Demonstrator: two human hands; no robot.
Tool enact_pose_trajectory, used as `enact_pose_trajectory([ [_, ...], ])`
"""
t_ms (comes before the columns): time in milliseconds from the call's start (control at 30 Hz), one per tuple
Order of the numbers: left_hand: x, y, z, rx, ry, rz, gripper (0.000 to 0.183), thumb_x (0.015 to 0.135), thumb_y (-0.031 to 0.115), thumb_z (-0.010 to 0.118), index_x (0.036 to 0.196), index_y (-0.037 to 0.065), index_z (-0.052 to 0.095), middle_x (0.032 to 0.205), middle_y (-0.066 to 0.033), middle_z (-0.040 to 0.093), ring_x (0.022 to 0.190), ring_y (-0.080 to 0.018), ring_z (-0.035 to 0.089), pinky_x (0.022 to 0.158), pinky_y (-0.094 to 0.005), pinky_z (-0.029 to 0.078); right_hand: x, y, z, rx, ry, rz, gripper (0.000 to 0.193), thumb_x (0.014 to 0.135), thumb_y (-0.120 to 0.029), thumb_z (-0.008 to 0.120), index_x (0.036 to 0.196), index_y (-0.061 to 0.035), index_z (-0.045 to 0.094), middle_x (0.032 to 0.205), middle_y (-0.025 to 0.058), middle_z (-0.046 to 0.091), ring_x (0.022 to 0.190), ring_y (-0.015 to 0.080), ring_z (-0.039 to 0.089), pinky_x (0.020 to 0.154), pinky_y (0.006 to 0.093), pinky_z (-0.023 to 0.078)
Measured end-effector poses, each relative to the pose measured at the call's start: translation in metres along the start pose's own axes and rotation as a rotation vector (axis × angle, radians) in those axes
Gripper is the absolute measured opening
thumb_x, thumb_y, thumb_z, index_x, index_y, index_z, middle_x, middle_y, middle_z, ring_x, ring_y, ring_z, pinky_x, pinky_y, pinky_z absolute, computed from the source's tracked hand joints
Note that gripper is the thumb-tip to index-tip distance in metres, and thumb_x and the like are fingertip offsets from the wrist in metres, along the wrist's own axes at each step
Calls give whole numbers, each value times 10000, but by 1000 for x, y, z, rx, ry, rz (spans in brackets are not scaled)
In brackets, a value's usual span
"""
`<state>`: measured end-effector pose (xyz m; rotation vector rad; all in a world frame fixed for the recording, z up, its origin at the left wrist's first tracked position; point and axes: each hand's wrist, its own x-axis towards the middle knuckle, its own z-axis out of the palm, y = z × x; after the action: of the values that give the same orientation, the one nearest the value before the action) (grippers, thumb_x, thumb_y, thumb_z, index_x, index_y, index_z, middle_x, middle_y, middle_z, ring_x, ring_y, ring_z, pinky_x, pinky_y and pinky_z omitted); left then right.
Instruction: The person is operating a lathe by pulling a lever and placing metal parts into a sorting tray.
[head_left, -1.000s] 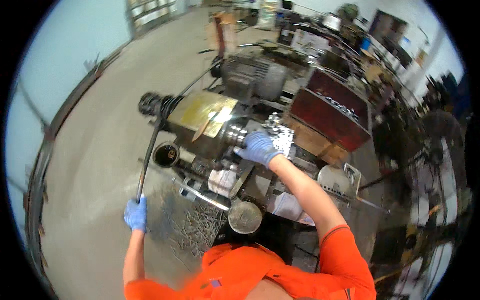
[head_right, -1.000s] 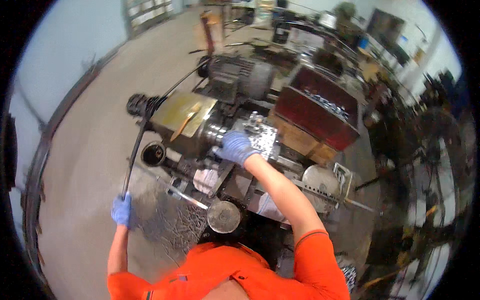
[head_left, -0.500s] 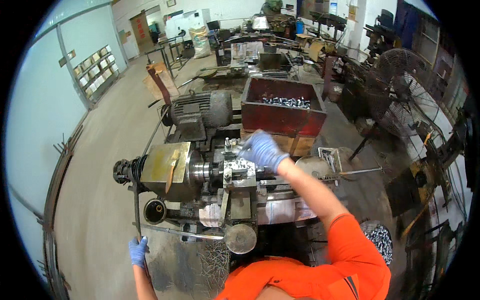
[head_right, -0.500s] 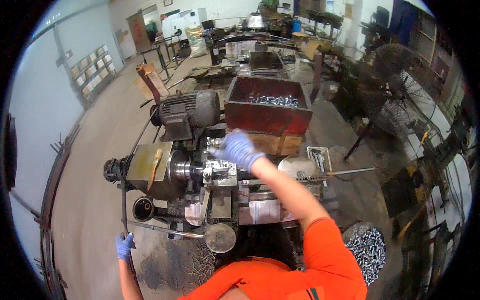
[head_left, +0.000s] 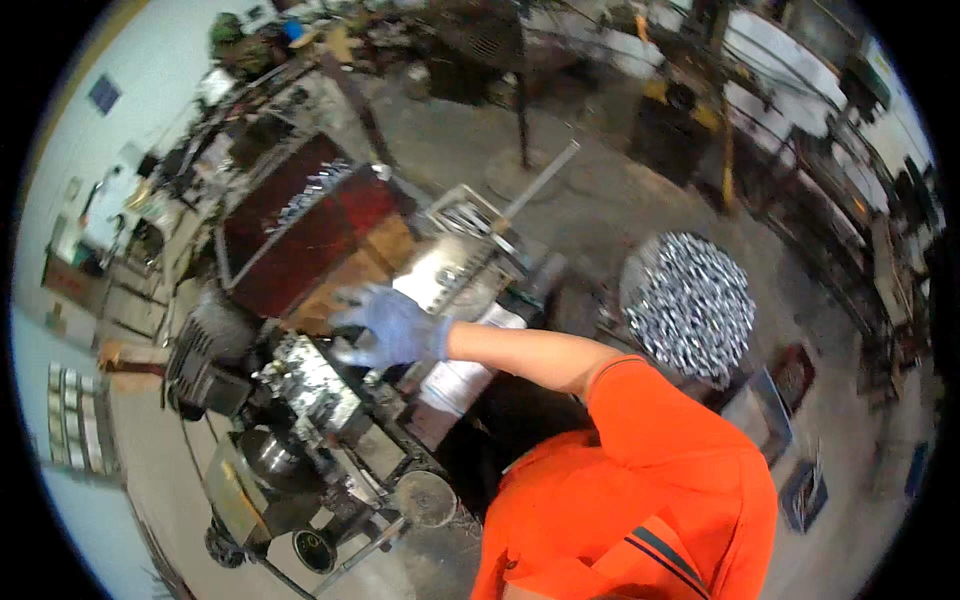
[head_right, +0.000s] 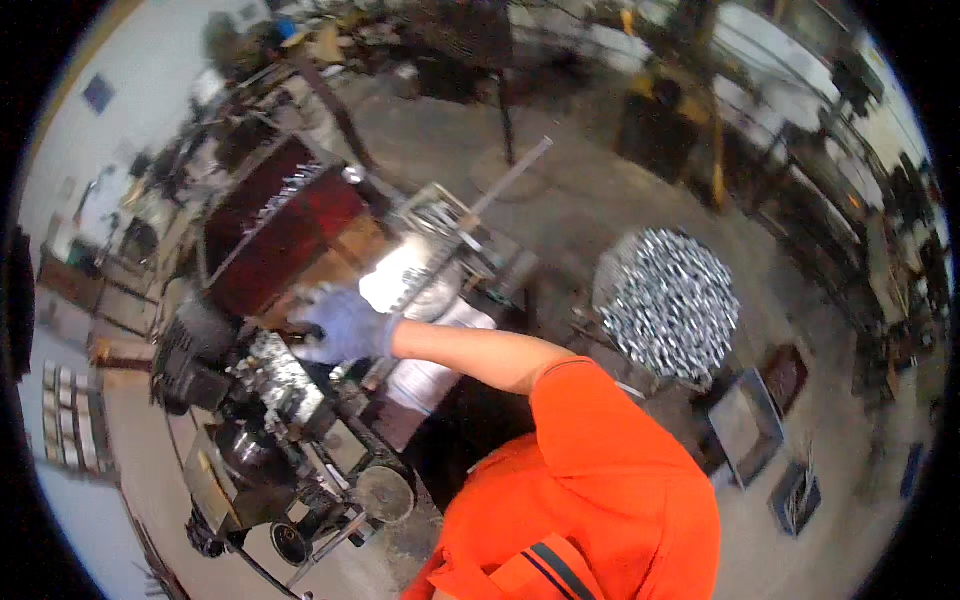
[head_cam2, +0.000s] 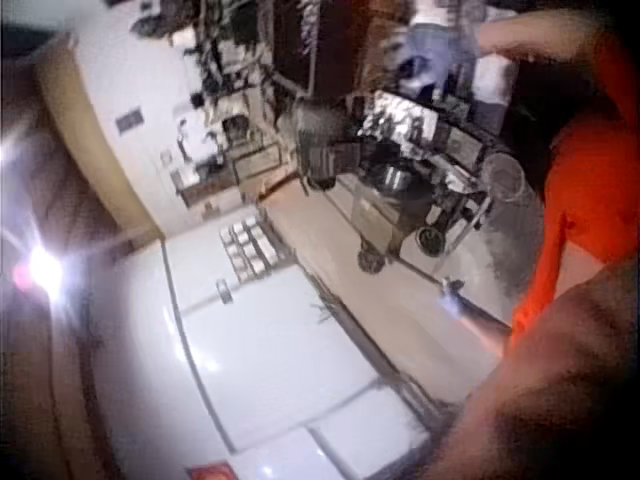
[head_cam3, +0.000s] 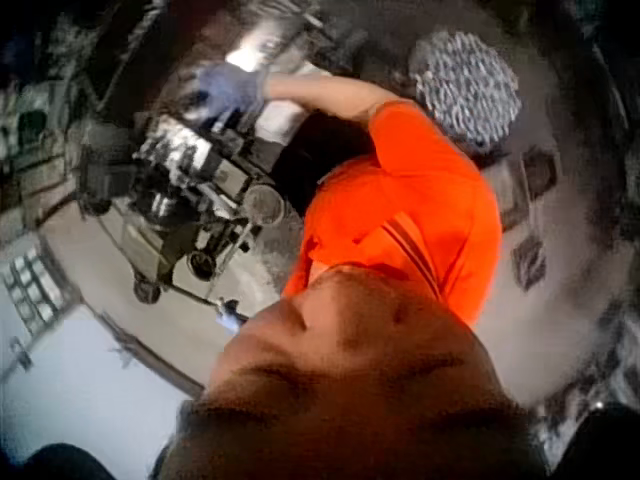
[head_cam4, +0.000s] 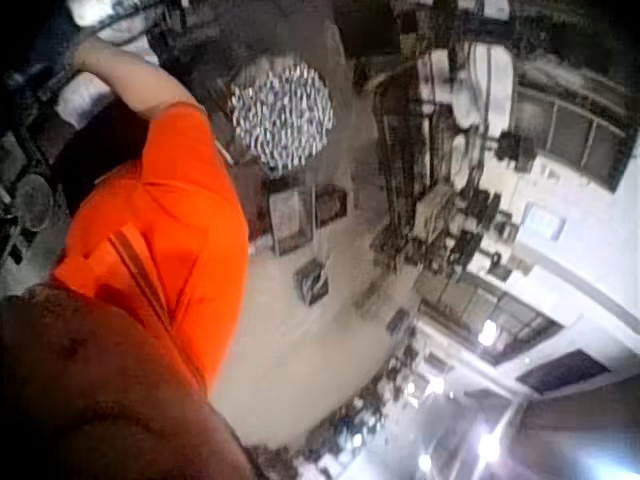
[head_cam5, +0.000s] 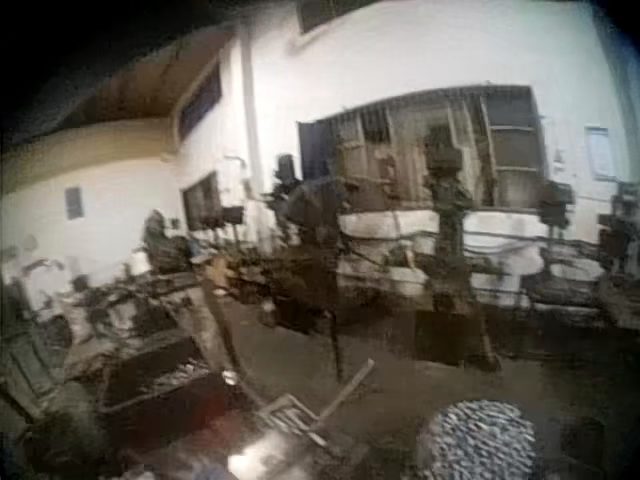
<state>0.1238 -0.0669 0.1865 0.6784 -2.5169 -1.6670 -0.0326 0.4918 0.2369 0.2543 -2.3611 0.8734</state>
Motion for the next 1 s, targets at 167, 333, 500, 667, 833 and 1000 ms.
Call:
enact_pose_trajectory([
  [167,33,-42,-14,-56,-64,-37,412,831,320,589,1055,-24,552,689,-160,602,599,-236,530,600,-352,445,-170,69,-52,58,-118,489,503,745,-481,604,1057,-87,630,1180,204,528,1073,342,515,947,394,395],
  [333,61,-62,-29,62,-2,-291,521,829,484,515,835,-26,624,672,-135,608,570,-219,518,574,-322,434,-282,122,-144,-485,-22,781,505,752,-509,587,959,-54,654,1014,203,611,936,349,583,825,393,467],
  [500,61,-64,-36,114,10,-351,529,830,499,507,790,-13,629,626,-118,581,527,-192,482,544,-309,413,-331,186,-230,-673,-108,1333,549,734,-530,576,948,-31,655,949,199,635,882,328,613,793,390,481],
  [667,16,-13,0,-5,19,-223,396,840,385,562,988,21,616,637,-106,572,550,-192,501,563,-331,442,-343,217,-263,-514,-304,1422,570,727,-570,545,893,-41,677,952,191,637,892,357,600,807,383,467],
  [833,34,-32,-15,-32,14,-236,342,827,325,596,1031,51,611,683,-109,581,619,-230,545,661,-361,486,-366,267,-235,-471,-482,1339,590,746,-561,534,1026,-53,638,1105,195,582,1024,333,551,893,375,421],
  [1000,22,-30,-13,-26,-28,-167,364,822,352,604,1030,54,590,661,-101,568,611,-227,538,660,-350,478,-330,240,-218,-506,-606,1254,627,771,-569,498,1049,-20,619,1114,197,580,1056,332,546,907,374,416],
])
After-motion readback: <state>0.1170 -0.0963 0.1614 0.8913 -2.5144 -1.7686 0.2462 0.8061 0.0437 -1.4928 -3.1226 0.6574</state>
